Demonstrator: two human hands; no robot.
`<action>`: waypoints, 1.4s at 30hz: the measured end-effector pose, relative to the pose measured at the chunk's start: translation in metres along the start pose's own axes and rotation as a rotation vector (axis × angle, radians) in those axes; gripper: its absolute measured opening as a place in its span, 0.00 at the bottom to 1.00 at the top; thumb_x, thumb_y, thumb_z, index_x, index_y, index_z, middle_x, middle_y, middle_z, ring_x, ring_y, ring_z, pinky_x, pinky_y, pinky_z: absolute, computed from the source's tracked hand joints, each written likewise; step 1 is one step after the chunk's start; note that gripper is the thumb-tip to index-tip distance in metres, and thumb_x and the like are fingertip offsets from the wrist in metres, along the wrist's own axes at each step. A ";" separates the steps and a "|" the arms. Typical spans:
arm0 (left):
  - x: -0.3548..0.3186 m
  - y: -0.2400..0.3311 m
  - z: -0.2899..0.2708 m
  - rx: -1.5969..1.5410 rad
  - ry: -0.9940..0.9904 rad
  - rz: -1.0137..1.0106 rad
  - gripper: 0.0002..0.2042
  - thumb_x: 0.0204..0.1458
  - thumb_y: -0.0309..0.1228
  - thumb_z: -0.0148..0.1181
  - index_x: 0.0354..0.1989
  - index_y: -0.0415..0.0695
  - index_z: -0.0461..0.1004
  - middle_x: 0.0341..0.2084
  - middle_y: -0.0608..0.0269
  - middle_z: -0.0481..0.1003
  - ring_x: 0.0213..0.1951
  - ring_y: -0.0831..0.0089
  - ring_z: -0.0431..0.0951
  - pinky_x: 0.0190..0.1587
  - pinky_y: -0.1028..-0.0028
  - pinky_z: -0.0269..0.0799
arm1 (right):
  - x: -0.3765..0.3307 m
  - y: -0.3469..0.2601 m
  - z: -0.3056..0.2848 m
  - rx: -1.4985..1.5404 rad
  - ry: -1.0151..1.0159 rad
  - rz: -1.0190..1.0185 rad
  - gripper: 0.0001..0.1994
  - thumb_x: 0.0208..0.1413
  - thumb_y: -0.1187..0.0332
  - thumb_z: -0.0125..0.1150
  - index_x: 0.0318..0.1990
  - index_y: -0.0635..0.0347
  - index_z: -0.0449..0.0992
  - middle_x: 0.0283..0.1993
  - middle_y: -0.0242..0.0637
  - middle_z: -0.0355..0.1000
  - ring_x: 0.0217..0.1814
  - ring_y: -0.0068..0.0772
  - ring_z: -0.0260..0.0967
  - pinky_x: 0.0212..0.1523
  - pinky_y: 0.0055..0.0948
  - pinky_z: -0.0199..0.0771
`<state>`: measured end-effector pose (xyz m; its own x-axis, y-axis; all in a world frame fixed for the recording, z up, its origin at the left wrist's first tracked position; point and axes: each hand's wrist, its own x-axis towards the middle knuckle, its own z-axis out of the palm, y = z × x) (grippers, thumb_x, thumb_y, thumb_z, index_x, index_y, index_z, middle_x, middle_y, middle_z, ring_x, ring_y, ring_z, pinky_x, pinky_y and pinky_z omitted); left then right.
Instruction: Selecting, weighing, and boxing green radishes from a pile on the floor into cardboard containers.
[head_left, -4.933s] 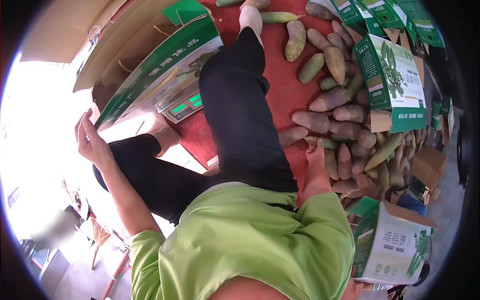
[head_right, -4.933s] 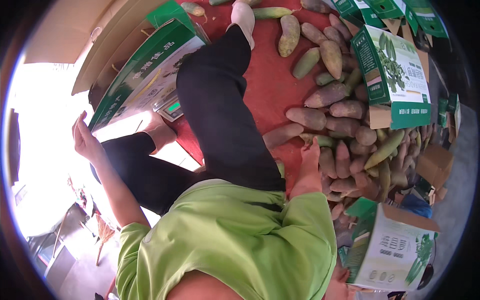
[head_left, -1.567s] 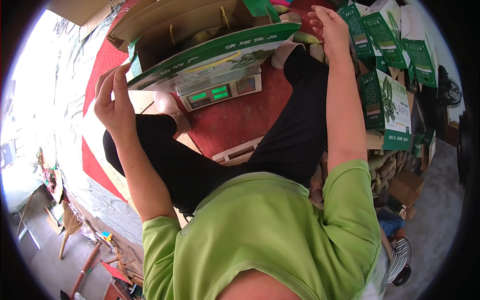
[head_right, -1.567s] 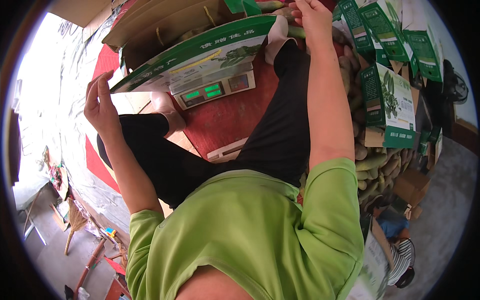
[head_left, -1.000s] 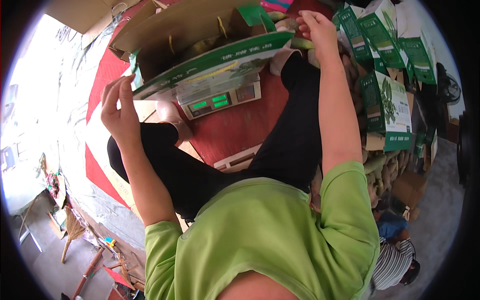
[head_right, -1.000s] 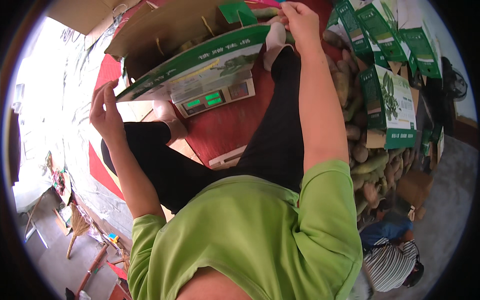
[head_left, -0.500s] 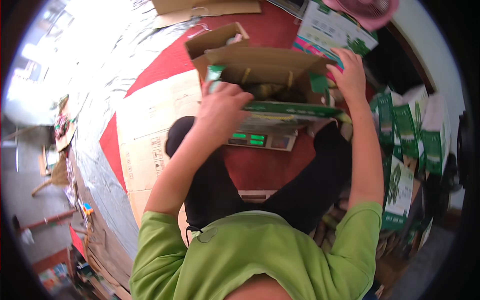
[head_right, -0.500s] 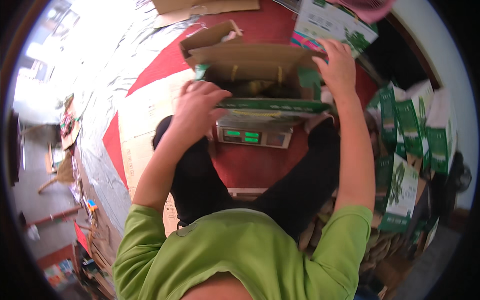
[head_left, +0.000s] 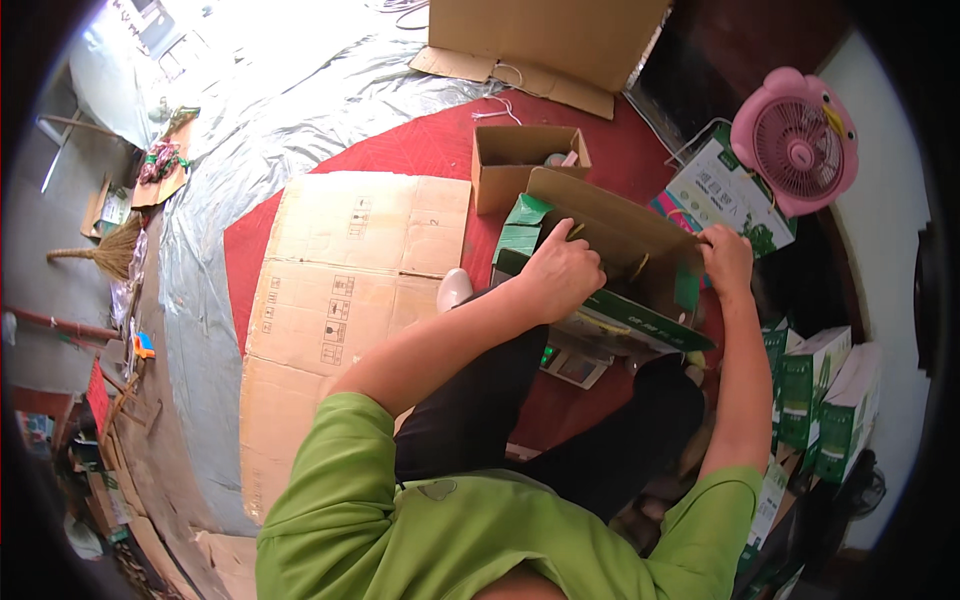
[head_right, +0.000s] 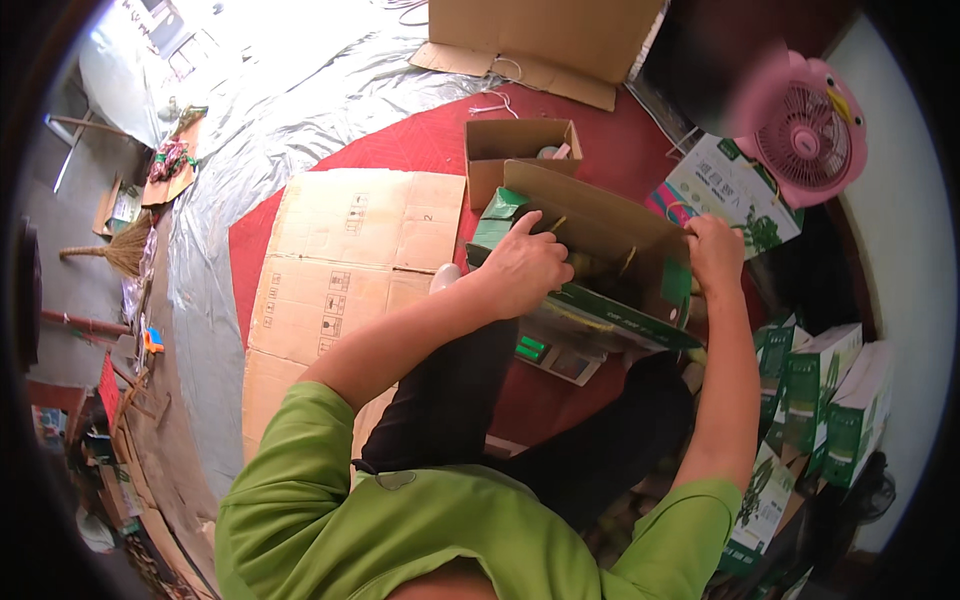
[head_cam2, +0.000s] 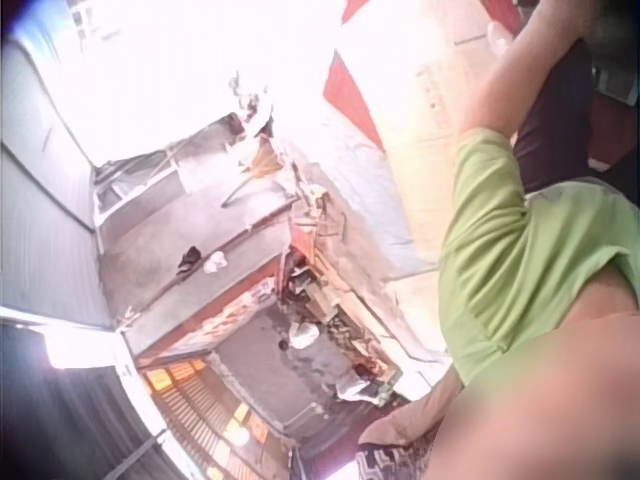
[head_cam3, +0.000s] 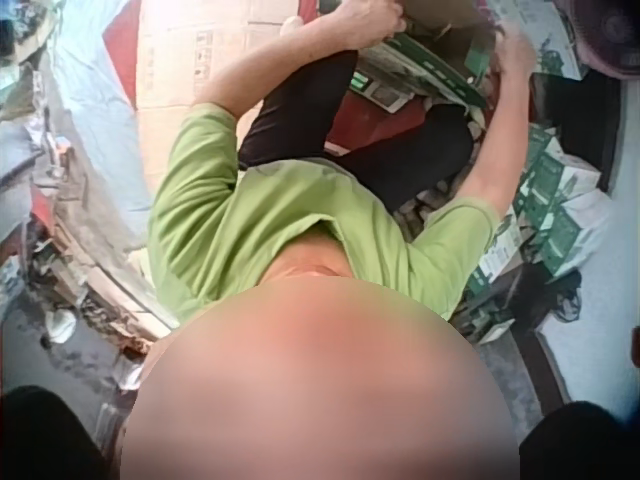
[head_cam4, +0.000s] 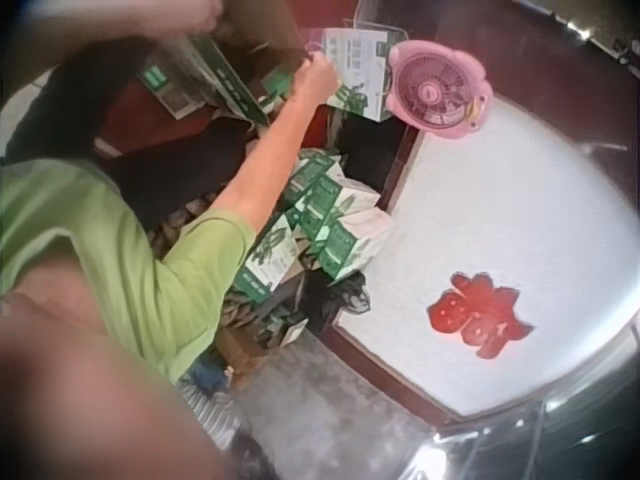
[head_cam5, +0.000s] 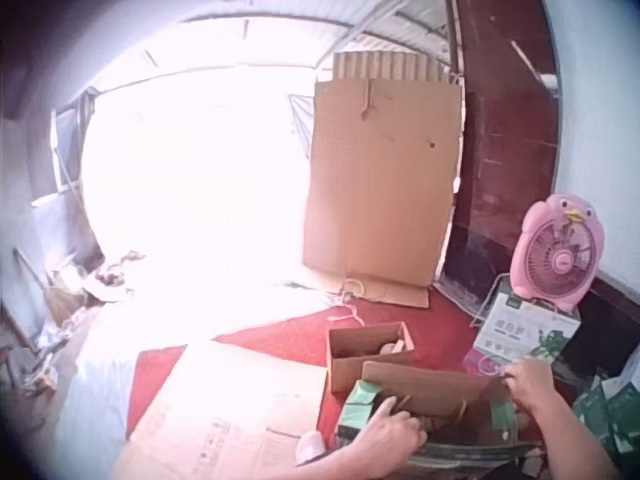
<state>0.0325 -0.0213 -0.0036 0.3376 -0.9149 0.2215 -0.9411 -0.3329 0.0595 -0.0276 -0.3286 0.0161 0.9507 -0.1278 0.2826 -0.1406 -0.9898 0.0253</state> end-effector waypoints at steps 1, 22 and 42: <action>-0.003 -0.007 -0.002 0.006 0.013 -0.009 0.03 0.40 0.30 0.60 0.26 0.52 0.77 0.25 0.67 0.72 0.40 0.67 0.73 0.61 0.52 0.53 | 0.007 -0.007 -0.005 -0.005 0.009 -0.012 0.04 0.44 0.69 0.62 0.29 0.54 0.75 0.33 0.32 0.71 0.42 0.39 0.69 0.40 0.41 0.63; -0.282 -0.081 -0.126 0.265 0.292 -0.590 0.03 0.42 0.31 0.62 0.21 0.50 0.75 0.19 0.68 0.66 0.34 0.69 0.72 0.61 0.55 0.55 | 0.088 -0.318 -0.043 0.137 0.312 -0.585 0.03 0.42 0.69 0.56 0.25 0.49 0.76 0.31 0.29 0.73 0.38 0.31 0.71 0.39 0.38 0.63; -0.478 0.032 -0.136 0.236 -0.654 -1.115 0.15 0.50 0.40 0.60 0.41 0.46 0.80 0.41 0.45 0.75 0.48 0.59 0.72 0.53 0.65 0.66 | -0.125 -0.548 0.059 0.569 -0.535 -0.771 0.18 0.48 0.55 0.62 0.31 0.64 0.80 0.31 0.46 0.76 0.37 0.45 0.76 0.36 0.43 0.73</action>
<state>-0.1613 0.4370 0.0251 0.9359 -0.0426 -0.3497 -0.1487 -0.9477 -0.2825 -0.0534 0.2260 -0.0896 0.7445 0.6634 -0.0750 0.5609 -0.6825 -0.4686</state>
